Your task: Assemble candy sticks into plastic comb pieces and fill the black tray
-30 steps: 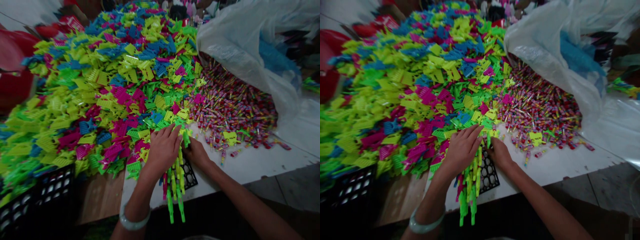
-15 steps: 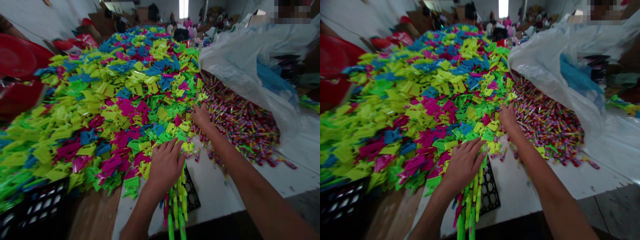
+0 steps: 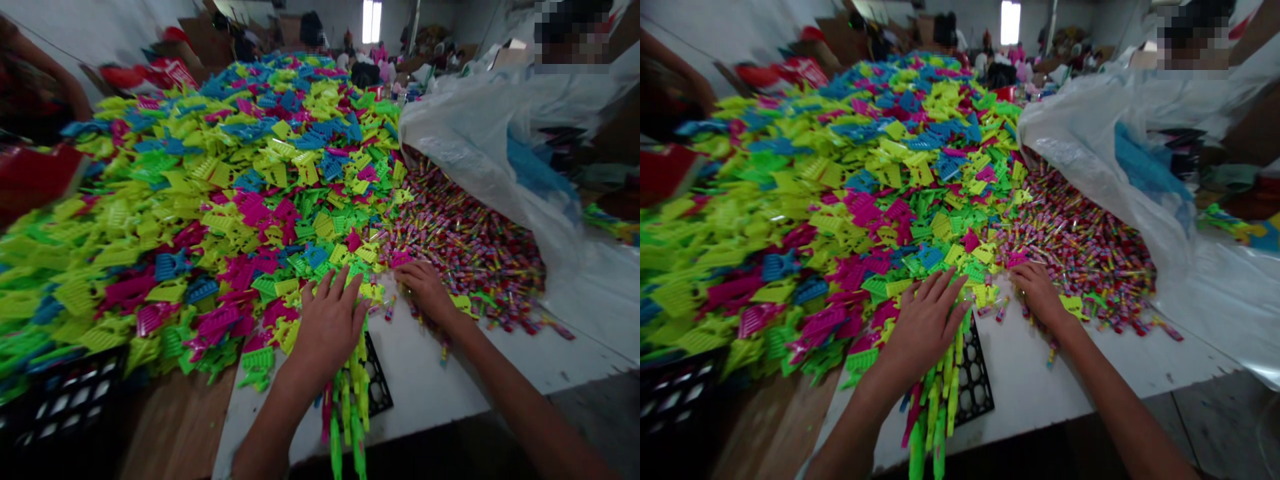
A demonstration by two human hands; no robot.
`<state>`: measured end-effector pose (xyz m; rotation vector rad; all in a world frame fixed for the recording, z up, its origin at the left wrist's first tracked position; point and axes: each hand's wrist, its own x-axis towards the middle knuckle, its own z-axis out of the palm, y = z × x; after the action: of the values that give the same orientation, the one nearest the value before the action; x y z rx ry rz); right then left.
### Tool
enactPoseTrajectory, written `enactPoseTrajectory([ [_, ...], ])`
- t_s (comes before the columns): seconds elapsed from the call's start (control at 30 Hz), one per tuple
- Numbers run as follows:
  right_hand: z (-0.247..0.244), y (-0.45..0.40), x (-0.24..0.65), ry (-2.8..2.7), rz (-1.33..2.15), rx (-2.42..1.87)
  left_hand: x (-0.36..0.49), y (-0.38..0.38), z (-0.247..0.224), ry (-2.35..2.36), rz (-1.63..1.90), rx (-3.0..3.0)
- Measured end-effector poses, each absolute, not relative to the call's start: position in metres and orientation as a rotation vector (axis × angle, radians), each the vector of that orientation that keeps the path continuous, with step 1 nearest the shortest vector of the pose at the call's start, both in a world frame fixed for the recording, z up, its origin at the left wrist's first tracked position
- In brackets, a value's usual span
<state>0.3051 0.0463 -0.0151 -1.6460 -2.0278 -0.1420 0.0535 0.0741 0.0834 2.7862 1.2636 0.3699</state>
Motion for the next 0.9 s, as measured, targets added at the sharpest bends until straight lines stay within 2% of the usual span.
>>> enactPoseTrajectory([
  [0.1,-0.019,0.039,0.304,-1.808,-0.192,-1.769,0.050,0.065,0.085,1.248,0.377,2.844],
  [0.23,-0.014,0.047,0.289,-1.631,-0.309,-2.170,0.049,0.051,0.083,1.133,0.347,2.905],
  [0.4,-0.001,0.064,0.278,-1.526,-0.162,-2.419,0.054,0.050,0.078,1.174,0.337,2.894],
  [0.5,0.008,0.056,0.276,-1.358,0.010,-2.317,0.055,0.051,0.078,1.168,0.345,2.882],
  [0.7,0.004,-0.002,0.239,-1.286,0.840,-1.824,0.055,0.050,0.078,1.166,0.346,2.870],
  [0.9,-0.024,-0.016,0.197,-1.243,0.895,-1.575,0.056,0.051,0.079,1.159,0.318,2.890],
])
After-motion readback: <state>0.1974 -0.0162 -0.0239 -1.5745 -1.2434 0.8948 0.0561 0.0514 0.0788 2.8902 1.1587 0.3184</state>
